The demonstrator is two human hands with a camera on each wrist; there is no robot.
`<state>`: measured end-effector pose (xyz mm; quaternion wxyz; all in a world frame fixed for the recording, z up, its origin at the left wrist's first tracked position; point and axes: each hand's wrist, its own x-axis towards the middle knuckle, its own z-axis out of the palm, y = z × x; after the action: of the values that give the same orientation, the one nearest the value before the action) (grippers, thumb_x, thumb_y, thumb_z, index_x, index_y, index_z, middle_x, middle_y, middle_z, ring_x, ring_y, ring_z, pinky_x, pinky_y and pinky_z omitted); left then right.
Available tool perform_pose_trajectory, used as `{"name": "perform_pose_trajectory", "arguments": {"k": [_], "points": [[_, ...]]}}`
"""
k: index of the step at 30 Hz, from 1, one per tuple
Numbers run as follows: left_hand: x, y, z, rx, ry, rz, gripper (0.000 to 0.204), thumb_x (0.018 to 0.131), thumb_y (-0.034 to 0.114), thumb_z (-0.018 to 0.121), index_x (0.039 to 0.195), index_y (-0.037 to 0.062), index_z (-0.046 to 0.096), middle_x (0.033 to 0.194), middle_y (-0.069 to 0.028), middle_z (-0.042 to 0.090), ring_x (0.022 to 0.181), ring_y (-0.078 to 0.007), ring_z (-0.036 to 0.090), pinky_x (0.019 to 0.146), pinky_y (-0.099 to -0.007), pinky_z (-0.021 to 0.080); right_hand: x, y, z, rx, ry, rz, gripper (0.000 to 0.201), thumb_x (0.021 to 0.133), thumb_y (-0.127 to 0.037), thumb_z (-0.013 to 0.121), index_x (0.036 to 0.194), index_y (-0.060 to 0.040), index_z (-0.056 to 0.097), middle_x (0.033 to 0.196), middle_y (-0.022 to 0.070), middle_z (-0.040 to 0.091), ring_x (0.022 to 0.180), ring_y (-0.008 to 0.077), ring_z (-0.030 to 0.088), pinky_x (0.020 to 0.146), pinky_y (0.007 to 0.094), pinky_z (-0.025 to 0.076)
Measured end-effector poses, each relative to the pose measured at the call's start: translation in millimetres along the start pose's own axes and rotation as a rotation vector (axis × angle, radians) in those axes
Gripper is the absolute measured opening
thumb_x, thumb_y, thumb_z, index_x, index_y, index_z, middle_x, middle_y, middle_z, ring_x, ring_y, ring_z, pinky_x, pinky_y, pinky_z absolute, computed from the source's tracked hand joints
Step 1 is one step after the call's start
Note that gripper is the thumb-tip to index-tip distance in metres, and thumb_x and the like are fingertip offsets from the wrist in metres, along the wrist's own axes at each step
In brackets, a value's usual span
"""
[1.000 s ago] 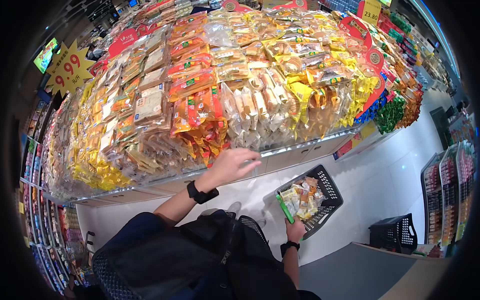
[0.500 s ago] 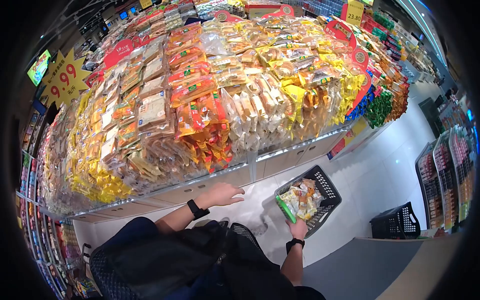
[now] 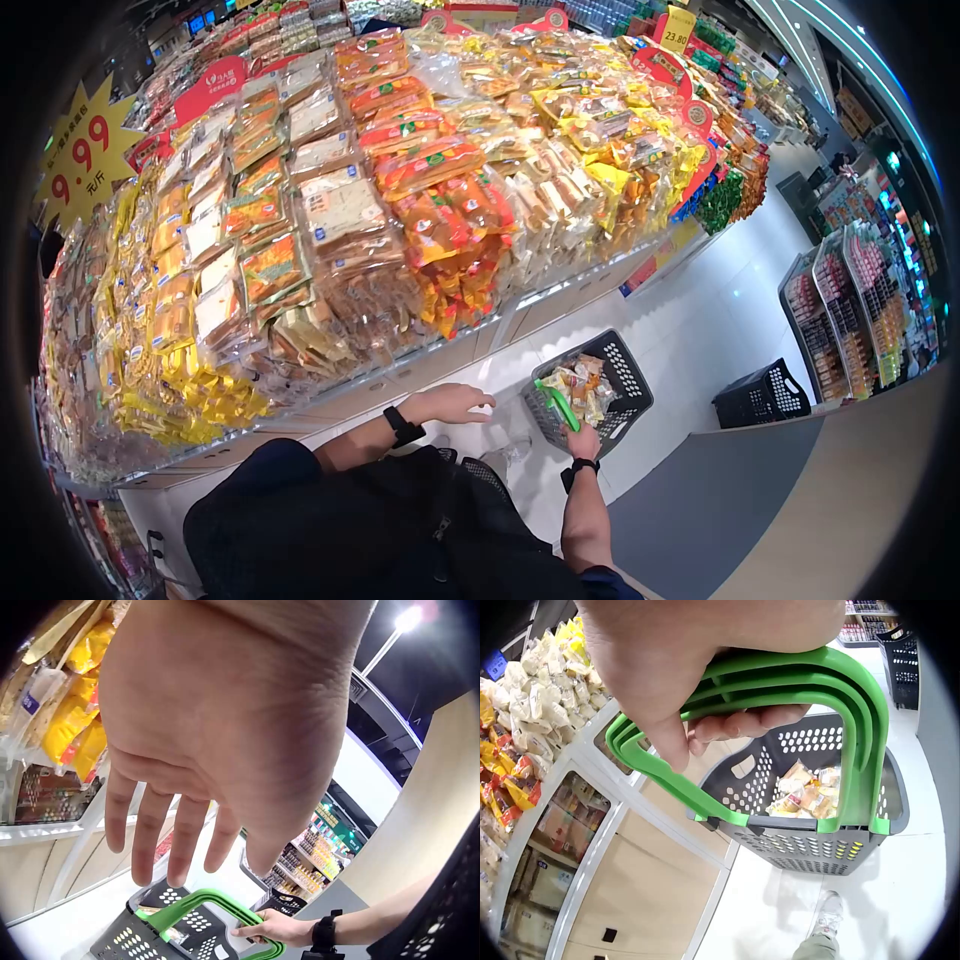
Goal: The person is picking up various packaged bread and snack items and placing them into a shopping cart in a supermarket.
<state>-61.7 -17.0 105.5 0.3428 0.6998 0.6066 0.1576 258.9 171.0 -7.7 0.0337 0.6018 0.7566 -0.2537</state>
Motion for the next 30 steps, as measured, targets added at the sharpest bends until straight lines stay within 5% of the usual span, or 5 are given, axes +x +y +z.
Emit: {"name": "perform_pose_trajectory", "arguments": {"k": [13, 20, 23, 25, 30], "points": [[-94, -30, 23, -0.319, 0.107, 0.007, 0.039, 0.097, 0.045, 0.057, 0.114, 0.0115, 0.065, 0.101, -0.0169, 0.071, 0.094, -0.0368, 0.067, 0.084, -0.045, 0.053, -91, -49, 87, 0.214, -0.119, -0.129, 0.043, 0.081, -0.03, 0.075, 0.115, -0.0043, 0.067, 0.096, 0.0223, 0.071, 0.094, 0.0378, 0.069, 0.085, 0.0433, 0.051], [-90, -38, 77, -0.386, -0.058, -0.003, 0.034, 0.095, 0.034, 0.063, 0.115, 0.0071, 0.065, 0.101, -0.0131, 0.072, 0.093, -0.0271, 0.069, 0.084, -0.038, 0.053, -145, -58, 125, 0.105, -0.12, -0.226, 0.044, 0.086, -0.035, 0.067, 0.121, -0.0088, 0.058, 0.099, 0.0252, 0.068, 0.096, 0.0435, 0.065, 0.086, 0.0492, 0.051], [-97, -37, 95, -0.33, 0.043, -0.003, 0.036, 0.095, 0.033, 0.063, 0.119, 0.0052, 0.063, 0.109, -0.0141, 0.069, 0.102, -0.029, 0.066, 0.09, -0.0393, 0.051, -180, -61, 128, 0.136, -0.144, -0.204, 0.041, 0.087, -0.033, 0.066, 0.119, -0.0085, 0.058, 0.097, 0.0249, 0.068, 0.095, 0.0439, 0.065, 0.085, 0.0499, 0.051], [-98, -45, 120, -0.1, 0.323, 0.163, 0.038, 0.094, 0.029, 0.064, 0.121, 0.0033, 0.06, 0.119, -0.0161, 0.063, 0.112, -0.0324, 0.06, 0.097, -0.0406, 0.047, -202, -60, 131, 0.171, -0.132, -0.223, 0.04, 0.087, -0.033, 0.066, 0.118, -0.0084, 0.058, 0.096, 0.0247, 0.068, 0.094, 0.044, 0.065, 0.085, 0.0502, 0.05], [-113, -36, 142, 0.072, 0.315, 0.135, 0.03, 0.091, 0.02, 0.064, 0.116, 0.0043, 0.06, 0.117, -0.0163, 0.06, 0.116, -0.0351, 0.054, 0.099, -0.0438, 0.045, -259, -67, 161, 0.299, 0.012, -0.258, 0.036, 0.087, -0.01, 0.06, 0.122, -0.0104, 0.057, 0.104, 0.0217, 0.067, 0.099, 0.0415, 0.063, 0.086, 0.0502, 0.049]]}}
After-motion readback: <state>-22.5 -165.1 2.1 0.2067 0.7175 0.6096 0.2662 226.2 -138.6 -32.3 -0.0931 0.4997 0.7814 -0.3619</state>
